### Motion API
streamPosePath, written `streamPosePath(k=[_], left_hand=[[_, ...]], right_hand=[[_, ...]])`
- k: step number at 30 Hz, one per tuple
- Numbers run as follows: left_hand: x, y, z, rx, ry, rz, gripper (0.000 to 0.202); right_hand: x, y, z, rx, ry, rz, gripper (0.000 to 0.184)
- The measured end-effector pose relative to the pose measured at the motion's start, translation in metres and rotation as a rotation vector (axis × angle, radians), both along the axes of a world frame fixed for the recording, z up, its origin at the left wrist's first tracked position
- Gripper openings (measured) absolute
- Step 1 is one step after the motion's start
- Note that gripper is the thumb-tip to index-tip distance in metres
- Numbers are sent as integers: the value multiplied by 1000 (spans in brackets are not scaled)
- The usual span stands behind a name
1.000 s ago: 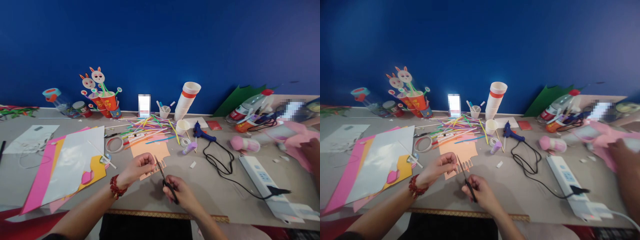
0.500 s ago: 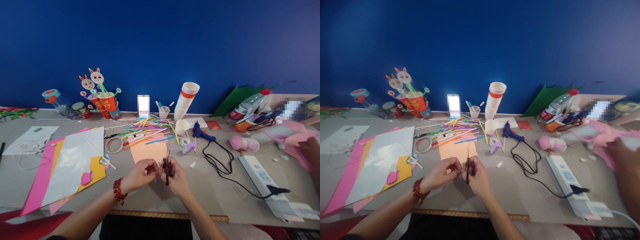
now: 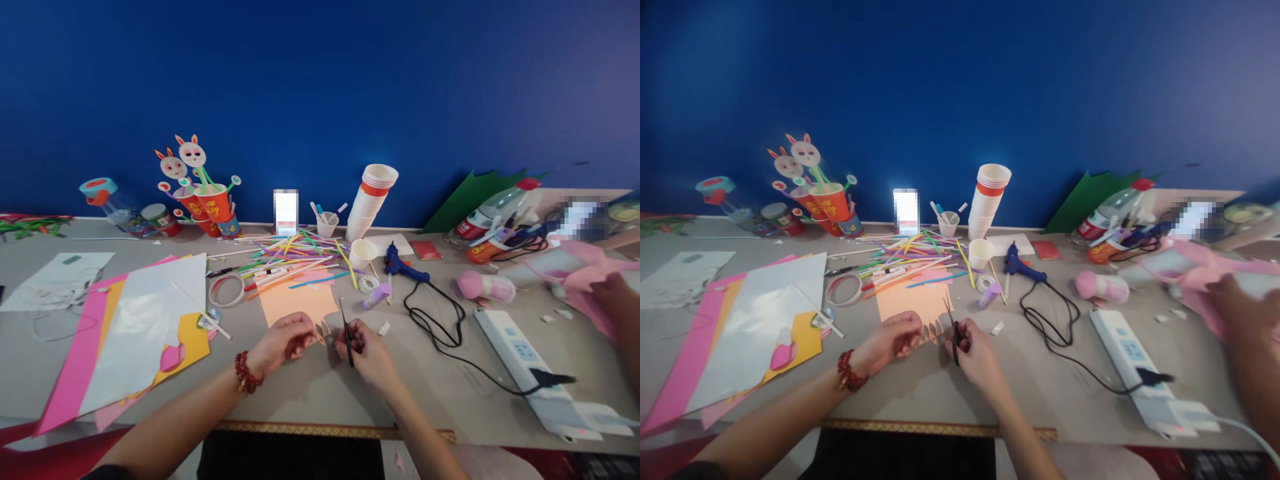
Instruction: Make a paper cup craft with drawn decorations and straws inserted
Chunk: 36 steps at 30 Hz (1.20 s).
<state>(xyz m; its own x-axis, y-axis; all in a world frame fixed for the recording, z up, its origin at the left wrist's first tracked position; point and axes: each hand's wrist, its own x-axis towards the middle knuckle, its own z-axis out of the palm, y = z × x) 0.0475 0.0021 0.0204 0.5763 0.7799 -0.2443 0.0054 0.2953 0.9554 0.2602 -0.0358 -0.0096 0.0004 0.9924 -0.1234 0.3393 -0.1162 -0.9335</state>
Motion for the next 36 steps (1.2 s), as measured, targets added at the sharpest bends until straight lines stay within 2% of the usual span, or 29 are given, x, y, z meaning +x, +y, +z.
streamPosePath(k=[2, 4, 6, 8, 15, 26, 30, 36], left_hand=[[3, 2, -1, 99, 76, -25, 12], [7, 5, 0, 400, 275, -154, 7], [11, 8, 2, 772, 534, -341, 15], [16, 12, 3, 1004, 710, -465, 19], [26, 25, 0, 1120, 781, -528, 13], [23, 35, 5, 1214, 728, -587, 8], [15, 25, 10, 1248, 730, -577, 9], [-4, -9, 8, 1334, 849, -564, 25]], right_hand=[[-1, 1, -2, -7, 36, 8, 24], [-1, 2, -4, -16, 72, 18, 25], [-1, 2, -4, -20, 90, 16, 26], [-1, 1, -3, -27, 103, 8, 29], [0, 0, 1, -56, 178, -10, 37], [0, -1, 5, -72, 240, -30, 38], [-1, -4, 6, -77, 265, -42, 38], [0, -8, 2, -41, 228, -14, 34]])
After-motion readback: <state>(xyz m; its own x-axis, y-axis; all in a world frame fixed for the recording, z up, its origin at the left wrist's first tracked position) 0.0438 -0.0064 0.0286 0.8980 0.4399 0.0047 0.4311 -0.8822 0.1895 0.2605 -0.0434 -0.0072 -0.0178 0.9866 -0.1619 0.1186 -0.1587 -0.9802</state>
